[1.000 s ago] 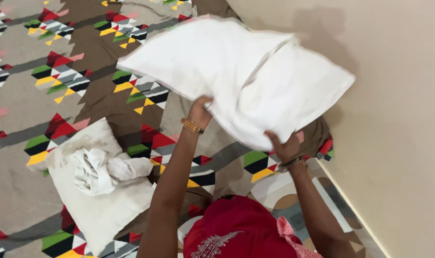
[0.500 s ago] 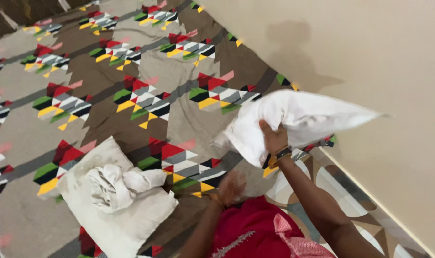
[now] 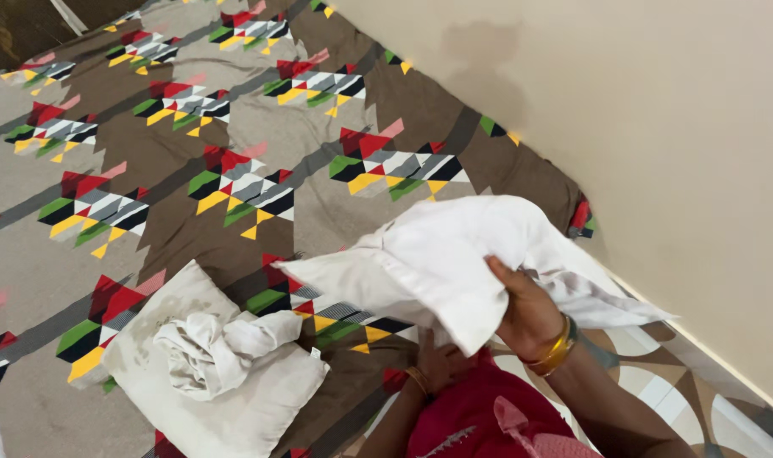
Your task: The person spreads a geometric-patterned bedsheet over a mattress, smoothing it by hand and tucking the edges along the sides. They then place two white pillows at the head of the bed.
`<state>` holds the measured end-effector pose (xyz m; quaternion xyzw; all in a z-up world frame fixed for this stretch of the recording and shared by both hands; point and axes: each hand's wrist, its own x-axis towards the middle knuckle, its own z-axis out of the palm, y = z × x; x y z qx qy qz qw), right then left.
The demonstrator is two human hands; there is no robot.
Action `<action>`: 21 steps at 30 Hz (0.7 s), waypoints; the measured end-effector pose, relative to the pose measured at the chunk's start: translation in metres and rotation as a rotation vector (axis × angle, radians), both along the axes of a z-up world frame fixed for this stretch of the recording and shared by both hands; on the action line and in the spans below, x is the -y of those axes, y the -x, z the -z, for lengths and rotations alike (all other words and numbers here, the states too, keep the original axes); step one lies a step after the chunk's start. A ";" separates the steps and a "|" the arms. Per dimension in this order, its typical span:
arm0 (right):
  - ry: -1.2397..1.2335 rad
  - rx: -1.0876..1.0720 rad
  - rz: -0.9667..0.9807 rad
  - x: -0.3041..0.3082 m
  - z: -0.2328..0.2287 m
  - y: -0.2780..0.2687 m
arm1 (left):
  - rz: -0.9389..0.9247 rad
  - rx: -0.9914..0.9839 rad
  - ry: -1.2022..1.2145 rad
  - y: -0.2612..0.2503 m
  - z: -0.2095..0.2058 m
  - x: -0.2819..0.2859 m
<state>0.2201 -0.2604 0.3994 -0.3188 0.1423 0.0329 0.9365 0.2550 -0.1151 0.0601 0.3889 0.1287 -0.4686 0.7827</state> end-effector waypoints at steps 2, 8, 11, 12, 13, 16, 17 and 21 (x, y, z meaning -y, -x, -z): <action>-0.340 0.134 -0.054 0.030 0.007 -0.011 | -0.051 0.004 -0.005 -0.019 0.002 0.002; -0.924 0.212 0.038 0.158 0.041 -0.088 | -0.336 0.062 -0.096 -0.129 -0.008 0.001; -0.985 0.272 0.093 0.213 0.049 -0.131 | -0.495 0.146 -0.143 -0.211 -0.028 0.006; -0.983 0.288 0.130 0.230 0.049 -0.146 | -0.526 0.179 -0.153 -0.238 -0.040 0.009; -1.019 0.303 0.150 0.248 0.051 -0.169 | -0.553 0.213 -0.159 -0.268 -0.053 0.015; -1.041 0.322 0.301 0.305 0.063 -0.236 | -0.585 0.335 -0.191 -0.345 -0.091 0.038; -0.991 0.310 0.413 0.325 0.070 -0.260 | -0.587 0.371 -0.228 -0.362 -0.102 0.041; -0.729 0.245 0.638 0.376 0.123 -0.312 | -0.575 0.709 -0.317 -0.394 -0.113 0.061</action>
